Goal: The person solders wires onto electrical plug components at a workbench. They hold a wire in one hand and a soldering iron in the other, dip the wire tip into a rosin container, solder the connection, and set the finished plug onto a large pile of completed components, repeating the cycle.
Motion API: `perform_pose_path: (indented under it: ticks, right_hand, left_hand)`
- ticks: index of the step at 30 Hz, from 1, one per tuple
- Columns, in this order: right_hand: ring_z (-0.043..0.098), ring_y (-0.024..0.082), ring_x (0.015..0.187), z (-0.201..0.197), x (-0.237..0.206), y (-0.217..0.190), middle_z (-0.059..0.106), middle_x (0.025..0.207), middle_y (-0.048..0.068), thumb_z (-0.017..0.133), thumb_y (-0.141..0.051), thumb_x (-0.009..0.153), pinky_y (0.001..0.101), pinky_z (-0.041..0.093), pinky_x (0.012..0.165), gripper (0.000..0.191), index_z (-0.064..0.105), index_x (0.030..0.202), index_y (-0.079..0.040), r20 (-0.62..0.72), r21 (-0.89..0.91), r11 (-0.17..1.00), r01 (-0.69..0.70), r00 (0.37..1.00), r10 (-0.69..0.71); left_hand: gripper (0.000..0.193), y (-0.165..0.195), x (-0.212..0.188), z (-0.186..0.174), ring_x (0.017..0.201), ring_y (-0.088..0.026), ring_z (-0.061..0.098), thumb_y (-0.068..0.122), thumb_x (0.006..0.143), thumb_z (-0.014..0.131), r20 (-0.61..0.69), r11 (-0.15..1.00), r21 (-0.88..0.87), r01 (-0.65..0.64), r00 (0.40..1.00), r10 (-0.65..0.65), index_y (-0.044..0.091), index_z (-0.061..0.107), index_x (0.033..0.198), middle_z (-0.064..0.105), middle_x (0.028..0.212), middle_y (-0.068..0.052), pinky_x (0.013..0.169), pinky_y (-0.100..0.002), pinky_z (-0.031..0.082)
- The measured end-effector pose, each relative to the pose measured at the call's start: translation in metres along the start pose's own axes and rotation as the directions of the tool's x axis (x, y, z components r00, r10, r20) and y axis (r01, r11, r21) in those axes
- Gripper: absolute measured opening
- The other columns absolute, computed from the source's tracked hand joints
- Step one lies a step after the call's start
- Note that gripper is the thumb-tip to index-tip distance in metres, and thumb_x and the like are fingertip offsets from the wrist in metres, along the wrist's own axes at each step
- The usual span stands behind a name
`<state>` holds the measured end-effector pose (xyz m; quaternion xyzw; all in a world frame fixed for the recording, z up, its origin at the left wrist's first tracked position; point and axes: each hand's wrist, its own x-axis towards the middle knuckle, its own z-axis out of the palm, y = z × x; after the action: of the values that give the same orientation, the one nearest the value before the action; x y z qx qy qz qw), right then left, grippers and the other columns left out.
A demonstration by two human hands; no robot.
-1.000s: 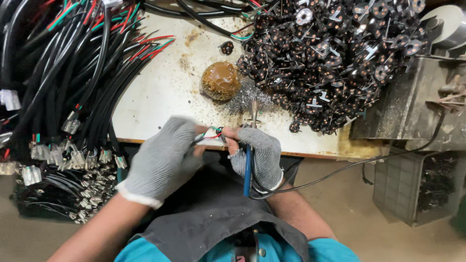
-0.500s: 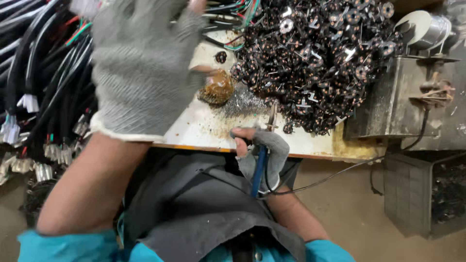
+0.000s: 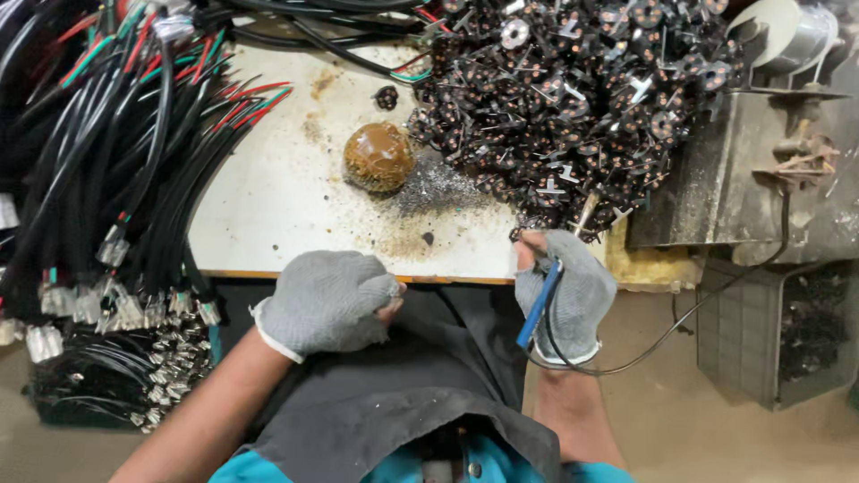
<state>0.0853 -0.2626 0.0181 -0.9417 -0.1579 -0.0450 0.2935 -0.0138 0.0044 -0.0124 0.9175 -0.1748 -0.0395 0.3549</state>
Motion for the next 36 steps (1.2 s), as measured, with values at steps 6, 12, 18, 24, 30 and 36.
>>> perform_pose_path:
  ticks: [6,12,18,24,30,36]
  right_hand:
    - [0.067,0.02,0.064,0.017,-0.004,-0.026,0.073,0.083,0.006,0.082,-0.009,0.083,0.0299,0.052,0.064,0.014,0.076,0.095,-0.011,0.07,0.217,0.976,-0.011,0.998,-0.004]
    - [0.07,0.021,0.071,0.03,0.007,-0.041,0.073,0.079,0.006,0.084,-0.009,0.078,0.0319,0.053,0.068,0.013,0.077,0.088,-0.012,0.29,0.266,0.945,0.188,0.92,-0.264]
    - [0.074,0.019,0.073,0.045,0.008,-0.047,0.077,0.082,0.004,0.083,-0.007,0.079,0.031,0.057,0.071,0.009,0.075,0.083,-0.01,0.253,0.481,0.875,0.059,0.946,-0.203]
    - [0.073,0.02,0.077,0.066,-0.006,-0.044,0.076,0.084,0.006,0.085,-0.004,0.079,0.032,0.055,0.077,0.017,0.071,0.085,-0.01,0.032,0.445,0.858,0.256,0.953,-0.301]
    - [0.069,0.015,0.087,0.077,-0.021,-0.038,0.068,0.095,0.001,0.085,-0.003,0.086,0.032,0.052,0.09,0.057,0.04,0.12,-0.007,-0.009,0.607,0.772,0.187,0.973,-0.229]
    - [0.061,0.018,0.086,0.078,-0.023,-0.035,0.06,0.089,0.004,0.092,-0.003,0.073,0.035,0.048,0.09,0.069,0.038,0.115,-0.009,-0.003,0.466,0.862,0.201,0.974,-0.226]
  left_hand:
    - [0.014,-0.01,-0.01,-0.009,0.071,-0.028,0.068,0.016,0.078,0.071,-0.229,0.925,-0.375,-0.067,0.973,-0.022,0.013,0.07,0.093,0.067,0.08,-0.005,0.062,-0.039,0.054]
    - [0.015,0.002,0.001,-0.005,0.075,-0.031,0.068,0.017,0.085,0.074,-0.327,0.951,-0.242,0.194,0.906,-0.268,0.013,0.074,0.099,0.065,0.082,-0.008,0.066,-0.041,0.054]
    - [0.039,0.006,0.01,-0.007,0.07,-0.034,0.067,0.04,0.073,0.085,-0.268,0.979,-0.132,0.153,0.946,-0.184,0.012,0.073,0.097,0.064,0.076,-0.009,0.058,-0.046,0.051]
    - [0.032,0.004,0.011,-0.002,0.076,-0.032,0.069,0.033,0.078,0.08,-0.373,0.977,-0.165,0.135,0.908,-0.188,0.014,0.072,0.103,0.068,0.085,-0.008,0.065,-0.043,0.054]
    - [0.029,-0.002,0.011,0.003,0.077,-0.033,0.069,0.026,0.075,0.079,-0.229,0.984,-0.104,0.142,0.96,-0.163,0.015,0.073,0.101,0.069,0.085,-0.009,0.064,-0.045,0.053]
    - [0.026,-0.006,0.004,0.005,0.081,-0.032,0.068,0.014,0.074,0.073,-0.144,0.99,-0.02,0.138,0.98,-0.139,0.017,0.073,0.1,0.068,0.088,-0.007,0.066,-0.045,0.054]
